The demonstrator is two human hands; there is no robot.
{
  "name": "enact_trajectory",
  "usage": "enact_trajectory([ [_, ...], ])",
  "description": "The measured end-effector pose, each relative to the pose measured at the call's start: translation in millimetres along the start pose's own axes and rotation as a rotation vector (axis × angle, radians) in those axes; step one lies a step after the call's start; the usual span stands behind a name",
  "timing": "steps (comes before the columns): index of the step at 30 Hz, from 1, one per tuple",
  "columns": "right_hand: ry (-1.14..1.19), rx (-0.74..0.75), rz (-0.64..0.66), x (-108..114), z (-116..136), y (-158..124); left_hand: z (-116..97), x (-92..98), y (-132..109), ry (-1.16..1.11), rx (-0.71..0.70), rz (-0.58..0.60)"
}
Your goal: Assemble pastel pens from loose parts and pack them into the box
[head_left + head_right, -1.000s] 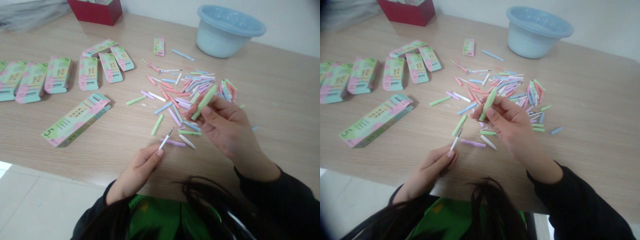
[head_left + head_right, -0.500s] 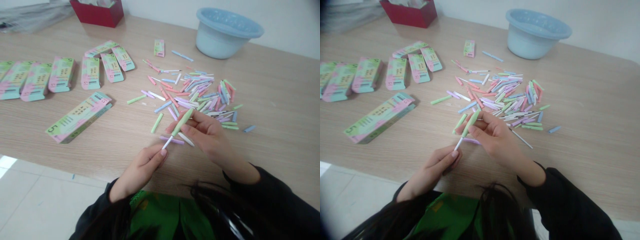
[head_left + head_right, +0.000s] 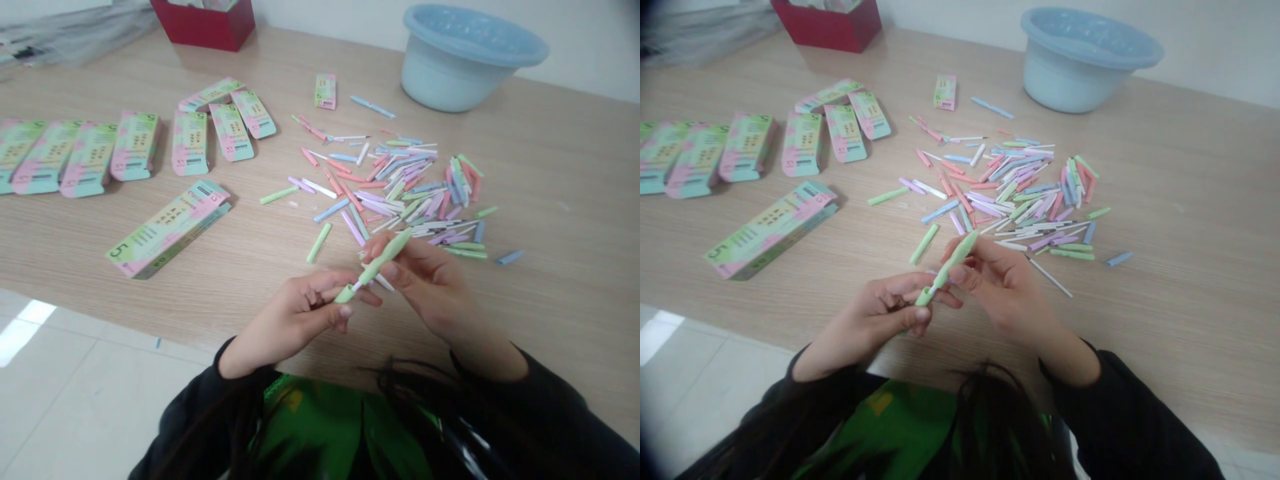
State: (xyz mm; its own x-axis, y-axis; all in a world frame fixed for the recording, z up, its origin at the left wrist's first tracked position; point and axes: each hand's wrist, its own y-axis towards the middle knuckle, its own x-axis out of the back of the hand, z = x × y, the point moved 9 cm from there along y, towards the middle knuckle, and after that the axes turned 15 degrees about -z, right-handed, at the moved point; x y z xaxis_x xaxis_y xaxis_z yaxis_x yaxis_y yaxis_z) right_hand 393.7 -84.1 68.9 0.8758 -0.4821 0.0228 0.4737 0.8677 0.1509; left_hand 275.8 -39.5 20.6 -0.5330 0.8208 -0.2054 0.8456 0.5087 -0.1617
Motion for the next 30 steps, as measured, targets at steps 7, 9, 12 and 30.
enact_trajectory([
  [7,0.002,0.029,-0.03,4.1,-2.3,-2.3,14.1,-1.2,7.4,0.075,0.003,-0.014],
  [9,0.005,0.015,-0.023,4.2,-6.1,-3.1,8.2,0.2,6.9,0.081,-0.053,-0.037],
  [12,0.007,-0.007,-0.023,3.3,-9.5,-4.1,-0.6,0.5,5.8,0.044,-0.099,-0.067],
  [30,0.01,0.078,-0.013,-7.6,7.8,-12.0,4.7,-4.3,3.2,-0.119,-0.027,-0.048],
])
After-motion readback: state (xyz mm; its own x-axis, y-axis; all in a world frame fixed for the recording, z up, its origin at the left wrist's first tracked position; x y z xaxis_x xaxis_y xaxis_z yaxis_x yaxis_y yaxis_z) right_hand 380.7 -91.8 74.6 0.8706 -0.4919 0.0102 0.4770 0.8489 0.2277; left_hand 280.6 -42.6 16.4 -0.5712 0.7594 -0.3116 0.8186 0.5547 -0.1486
